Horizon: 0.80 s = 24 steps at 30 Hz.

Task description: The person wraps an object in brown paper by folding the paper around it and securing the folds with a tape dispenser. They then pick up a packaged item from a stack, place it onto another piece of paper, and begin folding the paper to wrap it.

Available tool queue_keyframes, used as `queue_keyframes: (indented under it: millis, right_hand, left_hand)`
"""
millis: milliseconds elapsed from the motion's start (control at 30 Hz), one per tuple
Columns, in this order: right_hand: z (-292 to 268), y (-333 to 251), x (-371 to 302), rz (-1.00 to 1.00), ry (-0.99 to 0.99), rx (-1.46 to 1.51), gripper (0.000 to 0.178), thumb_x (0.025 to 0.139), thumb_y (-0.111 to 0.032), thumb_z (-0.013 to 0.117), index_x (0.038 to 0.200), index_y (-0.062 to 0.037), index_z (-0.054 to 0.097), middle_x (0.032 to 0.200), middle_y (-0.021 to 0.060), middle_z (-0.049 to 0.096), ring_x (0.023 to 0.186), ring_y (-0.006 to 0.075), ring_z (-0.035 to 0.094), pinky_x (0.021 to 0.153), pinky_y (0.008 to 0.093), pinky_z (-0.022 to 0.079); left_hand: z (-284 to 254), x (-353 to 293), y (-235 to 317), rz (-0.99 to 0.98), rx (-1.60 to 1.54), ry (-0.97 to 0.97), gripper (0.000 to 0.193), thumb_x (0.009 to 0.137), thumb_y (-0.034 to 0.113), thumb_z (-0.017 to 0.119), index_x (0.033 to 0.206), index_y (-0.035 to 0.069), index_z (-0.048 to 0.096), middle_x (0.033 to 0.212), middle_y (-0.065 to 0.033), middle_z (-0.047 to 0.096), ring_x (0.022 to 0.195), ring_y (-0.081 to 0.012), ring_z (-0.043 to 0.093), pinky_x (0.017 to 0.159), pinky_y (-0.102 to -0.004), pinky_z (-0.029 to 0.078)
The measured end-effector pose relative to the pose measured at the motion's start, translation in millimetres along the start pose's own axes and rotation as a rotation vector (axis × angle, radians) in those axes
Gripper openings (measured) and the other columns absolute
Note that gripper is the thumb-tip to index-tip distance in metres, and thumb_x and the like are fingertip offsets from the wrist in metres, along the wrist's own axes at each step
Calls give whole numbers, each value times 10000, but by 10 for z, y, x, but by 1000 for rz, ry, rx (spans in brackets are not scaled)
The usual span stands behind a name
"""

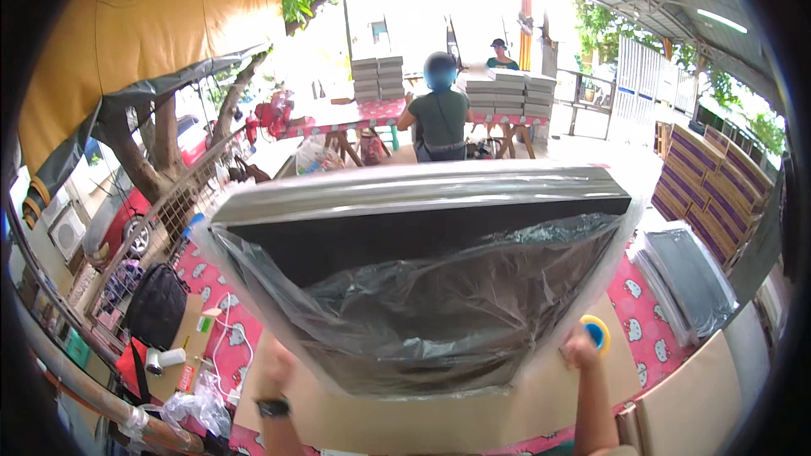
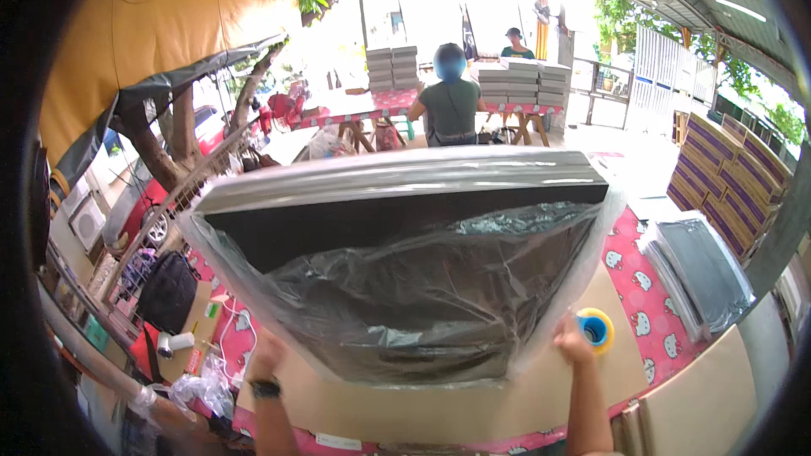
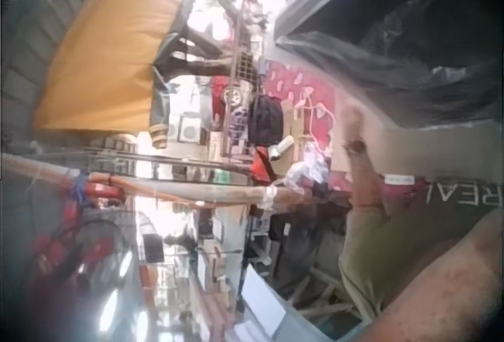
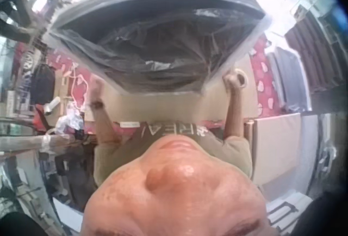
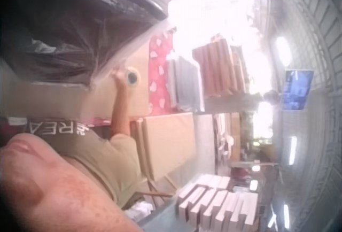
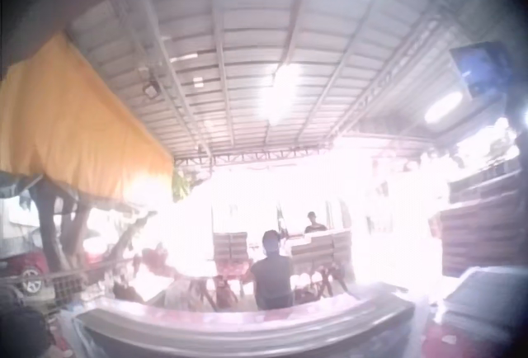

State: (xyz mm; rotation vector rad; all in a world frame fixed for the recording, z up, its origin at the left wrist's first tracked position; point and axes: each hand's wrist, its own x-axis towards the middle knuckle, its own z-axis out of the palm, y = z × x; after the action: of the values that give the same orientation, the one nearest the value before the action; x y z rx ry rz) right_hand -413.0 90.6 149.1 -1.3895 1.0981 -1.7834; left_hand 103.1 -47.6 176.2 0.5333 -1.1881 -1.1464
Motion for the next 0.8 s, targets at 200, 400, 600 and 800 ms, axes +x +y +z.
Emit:
queue_keyframes:
  millis: [200, 400, 600, 800]
  right_hand:
    - [349, 589, -480, 331, 111, 10, 912, 525, -253, 826, 1266, 28, 374, 1218, 122, 489, 1133, 257, 448, 972, 359, 340]
    - [633, 493, -390, 80, 149, -96, 814, 574, -177, 822, 1240, 38, 405, 1204, 136, 498, 1127, 247, 451, 971, 357, 344]
    - [756, 265, -270, 104, 246, -220, 640, 604, -130, 810, 1140, 44, 506, 1068, 123, 584, 996, 224, 539, 896, 339, 414]
    - [809, 295, -323, 498, 248, -116, 504, 675, -172, 778, 1065, 53, 551, 958, 102, 625, 857, 189, 586, 782, 323, 470]
  left_hand:
    - [112, -659, -885, -290, 215, -54, 864, 560, 178, 838, 1258, -12, 364, 1174, -117, 502, 1085, -245, 497, 940, -346, 396]
    - [327, -470, -875, -172, 214, -27, 770, 566, 141, 839, 1194, -26, 426, 1100, -111, 541, 1022, -215, 528, 894, -331, 427]
    - [489, -366, -870, -81, 310, 74, 703, 572, 207, 854, 1112, -56, 488, 1012, -121, 592, 933, -224, 571, 842, -328, 455]
    - [577, -363, -686, -385, 589, 146, 781, 542, 443, 839, 1033, -89, 548, 956, -166, 626, 902, -233, 597, 796, -333, 471]
